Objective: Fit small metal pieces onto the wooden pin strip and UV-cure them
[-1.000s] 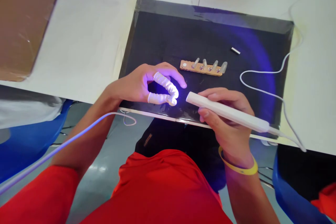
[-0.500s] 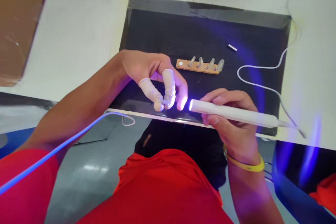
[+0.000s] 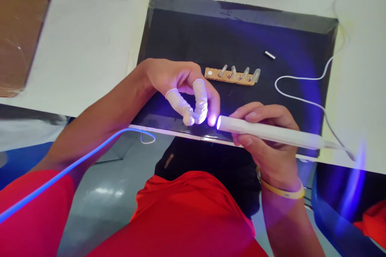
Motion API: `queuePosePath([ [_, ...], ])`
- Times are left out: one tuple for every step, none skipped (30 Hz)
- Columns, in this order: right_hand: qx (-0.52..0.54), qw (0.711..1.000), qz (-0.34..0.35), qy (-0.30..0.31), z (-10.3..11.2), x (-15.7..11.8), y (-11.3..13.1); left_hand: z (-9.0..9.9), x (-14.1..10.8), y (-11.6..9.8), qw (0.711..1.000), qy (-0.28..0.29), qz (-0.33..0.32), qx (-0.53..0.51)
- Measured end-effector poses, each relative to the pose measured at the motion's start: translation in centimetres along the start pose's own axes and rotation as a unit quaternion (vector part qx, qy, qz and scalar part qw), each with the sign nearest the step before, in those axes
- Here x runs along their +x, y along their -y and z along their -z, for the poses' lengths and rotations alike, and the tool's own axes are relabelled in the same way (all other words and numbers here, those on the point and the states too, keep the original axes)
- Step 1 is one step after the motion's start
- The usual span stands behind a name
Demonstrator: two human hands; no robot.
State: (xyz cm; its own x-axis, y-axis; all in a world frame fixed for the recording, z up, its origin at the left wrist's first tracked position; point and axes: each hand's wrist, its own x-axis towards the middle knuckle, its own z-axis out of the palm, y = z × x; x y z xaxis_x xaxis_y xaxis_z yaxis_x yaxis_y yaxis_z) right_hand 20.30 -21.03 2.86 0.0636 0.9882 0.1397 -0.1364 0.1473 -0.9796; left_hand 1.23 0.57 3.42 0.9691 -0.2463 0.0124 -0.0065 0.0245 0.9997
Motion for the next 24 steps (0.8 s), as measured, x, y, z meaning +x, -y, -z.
queuePosePath([
  [-0.007,1.000,-0.001,0.000,0.0,0.0,0.0,0.1,0.0,0.1,1.000,0.003,-0.001,0.002],
  [-0.011,1.000,-0.003,-0.001,0.0,0.0,0.0,0.1,0.0,0.1,1.000,0.005,-0.003,0.002],
  [-0.013,1.000,-0.003,-0.003,0.0,-0.1,0.1,0.1,0.0,0.2,1.000,0.007,-0.004,0.000],
  [-0.012,1.000,-0.001,-0.004,-0.1,0.0,0.1,0.1,-0.1,0.2,1.000,0.006,-0.005,-0.005],
  [-0.008,1.000,0.001,-0.005,-0.1,0.0,0.1,0.0,-0.1,0.2,1.000,0.005,-0.009,-0.011],
  [-0.003,1.000,0.003,-0.006,-0.2,0.0,0.2,-0.1,-0.1,0.1,1.000,0.001,-0.014,-0.019],
  [0.002,1.000,0.004,-0.008,-0.3,0.1,0.2,-0.2,-0.2,0.1,0.999,-0.009,-0.021,-0.028],
  [0.007,1.000,0.006,-0.011,-0.4,0.1,0.3,-0.3,-0.2,0.0,0.999,-0.025,-0.027,-0.035],
  [0.013,1.000,0.008,-0.015,-0.5,0.1,0.3,-0.5,-0.2,-0.1,0.998,-0.046,-0.029,-0.038],
  [0.017,1.000,0.010,-0.022,-0.7,0.2,0.3,-0.6,-0.1,-0.2,0.997,-0.068,-0.029,-0.038],
  [0.018,0.999,0.013,-0.032,-0.8,0.2,0.4,-0.8,0.0,-0.3,0.995,-0.094,-0.026,-0.036],
  [0.015,0.999,0.017,-0.044,-0.9,0.2,0.4,-0.9,0.1,-0.4,0.992,-0.123,-0.026,-0.031],
  [0.007,0.998,0.021,-0.059,-1.0,0.2,0.5,-1.1,0.2,-0.5,0.988,-0.152,-0.029,-0.025],
  [-0.006,0.997,0.025,-0.073,-1.1,0.2,0.6,-1.2,0.4,-0.5,0.983,-0.180,-0.035,-0.018],
  [-0.023,0.996,0.029,-0.086,-1.2,0.2,0.7,-1.4,0.5,-0.6,0.977,-0.208,-0.042,-0.010],
  [-0.040,0.994,0.035,-0.097,-1.2,0.2,0.8,-1.5,0.7,-0.6,0.971,-0.234,-0.052,0.000],
  [-0.055,0.992,0.040,-0.105,-1.3,0.2,0.9,-1.6,0.9,-0.5,0.965,-0.253,-0.063,0.014],
  [-0.068,0.990,0.047,-0.110,-1.3,0.2,1.0,-1.8,1.0,-0.5,0.961,-0.265,-0.074,0.030],
  [-0.080,0.989,0.055,-0.115,-1.3,0.2,1.1,-1.9,1.2,-0.4,0.956,-0.276,-0.085,0.049],
  [-0.093,0.986,0.065,-0.121,-1.4,0.2,1.1,-2.1,1.4,-0.2,0.950,-0.289,-0.094,0.074],
  [-0.108,0.983,0.077,-0.129,-1.4,0.2,1.2,-2.3,1.6,0.0,0.941,-0.305,-0.101,0.106],
  [-0.123,0.979,0.089,-0.138,-1.5,0.3,1.2,-2.5,1.8,0.2,0.929,-0.323,-0.105,0.147],
  [-0.138,0.974,0.100,-0.149,-1.6,0.3,1.2,-2.7,2.0,0.4,0.912,-0.343,-0.108,0.197],
  [-0.151,0.969,0.109,-0.161,-1.7,0.3,1.1,-2.9,2.2,0.7,0.890,-0.362,-0.113,0.252],
])
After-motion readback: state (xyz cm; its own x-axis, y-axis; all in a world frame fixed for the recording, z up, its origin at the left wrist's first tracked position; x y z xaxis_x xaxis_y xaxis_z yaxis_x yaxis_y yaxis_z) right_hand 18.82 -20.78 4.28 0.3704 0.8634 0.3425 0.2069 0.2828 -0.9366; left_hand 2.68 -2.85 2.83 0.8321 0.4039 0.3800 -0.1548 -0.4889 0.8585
